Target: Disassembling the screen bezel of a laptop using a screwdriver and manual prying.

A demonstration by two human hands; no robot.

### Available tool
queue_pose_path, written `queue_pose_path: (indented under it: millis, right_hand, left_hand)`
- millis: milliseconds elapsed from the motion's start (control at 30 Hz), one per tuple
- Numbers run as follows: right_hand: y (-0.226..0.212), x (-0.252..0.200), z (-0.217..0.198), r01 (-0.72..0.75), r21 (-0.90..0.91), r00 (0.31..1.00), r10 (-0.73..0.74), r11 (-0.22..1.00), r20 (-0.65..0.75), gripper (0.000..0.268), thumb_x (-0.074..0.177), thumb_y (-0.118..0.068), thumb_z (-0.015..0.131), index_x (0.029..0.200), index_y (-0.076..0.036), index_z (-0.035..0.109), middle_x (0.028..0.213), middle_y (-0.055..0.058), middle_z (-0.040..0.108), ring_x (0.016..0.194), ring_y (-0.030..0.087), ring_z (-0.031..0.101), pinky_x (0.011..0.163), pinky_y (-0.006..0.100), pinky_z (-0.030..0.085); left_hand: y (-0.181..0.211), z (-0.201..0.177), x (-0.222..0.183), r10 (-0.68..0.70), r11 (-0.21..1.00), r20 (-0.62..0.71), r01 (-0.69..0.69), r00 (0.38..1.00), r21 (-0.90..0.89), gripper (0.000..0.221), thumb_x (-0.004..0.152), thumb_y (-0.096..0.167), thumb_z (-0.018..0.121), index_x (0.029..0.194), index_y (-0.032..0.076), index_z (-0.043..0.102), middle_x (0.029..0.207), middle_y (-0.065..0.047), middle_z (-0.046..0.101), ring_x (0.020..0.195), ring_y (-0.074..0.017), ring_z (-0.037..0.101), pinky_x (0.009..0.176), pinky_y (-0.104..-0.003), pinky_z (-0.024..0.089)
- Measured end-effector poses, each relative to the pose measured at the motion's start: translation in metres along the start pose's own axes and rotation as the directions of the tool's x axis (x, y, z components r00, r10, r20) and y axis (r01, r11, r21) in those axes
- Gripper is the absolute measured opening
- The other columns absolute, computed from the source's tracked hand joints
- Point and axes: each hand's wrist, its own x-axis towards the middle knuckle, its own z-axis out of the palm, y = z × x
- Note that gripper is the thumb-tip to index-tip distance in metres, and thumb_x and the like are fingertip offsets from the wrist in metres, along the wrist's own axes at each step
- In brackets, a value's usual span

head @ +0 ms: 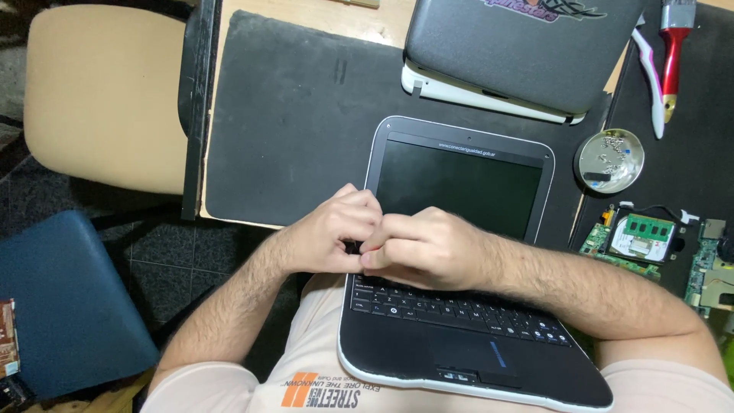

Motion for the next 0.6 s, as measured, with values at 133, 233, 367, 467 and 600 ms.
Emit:
queue_pose_path:
  millis: [133, 233, 367, 467, 600]
  right_hand:
    - [0.000, 0.001, 0.001, 0.027, -0.033, 1.000, -0.027, 0.999, 0.003, 0.015, 0.111, -0.015, 0.091, 0.103, -0.008, 0.080, 0.097, 0.006, 0.071, 0.065, 0.028, 0.081, 0.056, 0.038, 0.071]
    - [-0.008, 0.009, -0.006, 0.045, 0.001, 0.999, -0.045, 0.999, 0.021, 0.015, 0.113, -0.021, 0.088, 0.109, -0.008, 0.081, 0.109, 0.011, 0.079, 0.067, 0.031, 0.081, 0.056, 0.043, 0.071]
    - [0.000, 0.004, -0.005, 0.080, -0.006, 0.995, -0.080, 0.997, 0.056, 0.007, 0.115, -0.007, 0.080, 0.118, -0.006, 0.086, 0.107, 0.011, 0.080, 0.063, 0.031, 0.080, 0.055, 0.041, 0.070]
    - [0.011, -0.005, 0.003, 0.105, -0.092, 0.994, -0.102, 0.990, 0.038, 0.007, 0.113, -0.012, 0.087, 0.113, -0.006, 0.083, 0.102, 0.010, 0.075, 0.059, 0.028, 0.076, 0.053, 0.039, 0.068]
    - [-0.001, 0.014, -0.006, 0.176, -0.109, 0.984, -0.173, 0.978, 0.038, 0.009, 0.117, -0.012, 0.079, 0.122, -0.008, 0.084, 0.104, 0.011, 0.076, 0.066, 0.029, 0.076, 0.059, 0.041, 0.069]
  left_hand:
    - [-0.004, 0.000, 0.001, -0.062, 0.996, -0.051, 0.059, 0.997, -0.067, 0.025, 0.099, 0.036, 0.103, 0.090, 0.028, 0.081, 0.094, 0.010, 0.078, 0.104, -0.0212, 0.077, 0.097, -0.041, 0.056]
    - [0.002, -0.005, 0.003, -0.046, 0.998, -0.029, 0.045, 0.999, -0.053, 0.034, 0.102, 0.035, 0.101, 0.082, 0.026, 0.075, 0.091, 0.009, 0.076, 0.100, -0.0233, 0.075, 0.094, -0.043, 0.054]
    - [0.006, -0.007, 0.005, -0.047, 0.997, -0.004, 0.046, 0.999, -0.066, 0.028, 0.102, 0.035, 0.101, 0.087, 0.025, 0.079, 0.095, 0.009, 0.079, 0.103, -0.0224, 0.076, 0.096, -0.043, 0.055]
    - [-0.001, -0.003, 0.001, -0.063, 0.996, -0.016, 0.061, 0.998, -0.066, 0.031, 0.102, 0.038, 0.101, 0.086, 0.024, 0.078, 0.094, 0.008, 0.078, 0.102, -0.0228, 0.076, 0.095, -0.043, 0.055]
    - [0.002, -0.004, 0.002, -0.064, 0.997, 0.001, 0.064, 0.998, -0.051, 0.034, 0.103, 0.033, 0.100, 0.082, 0.025, 0.074, 0.096, 0.011, 0.079, 0.103, -0.0213, 0.075, 0.096, -0.042, 0.054]
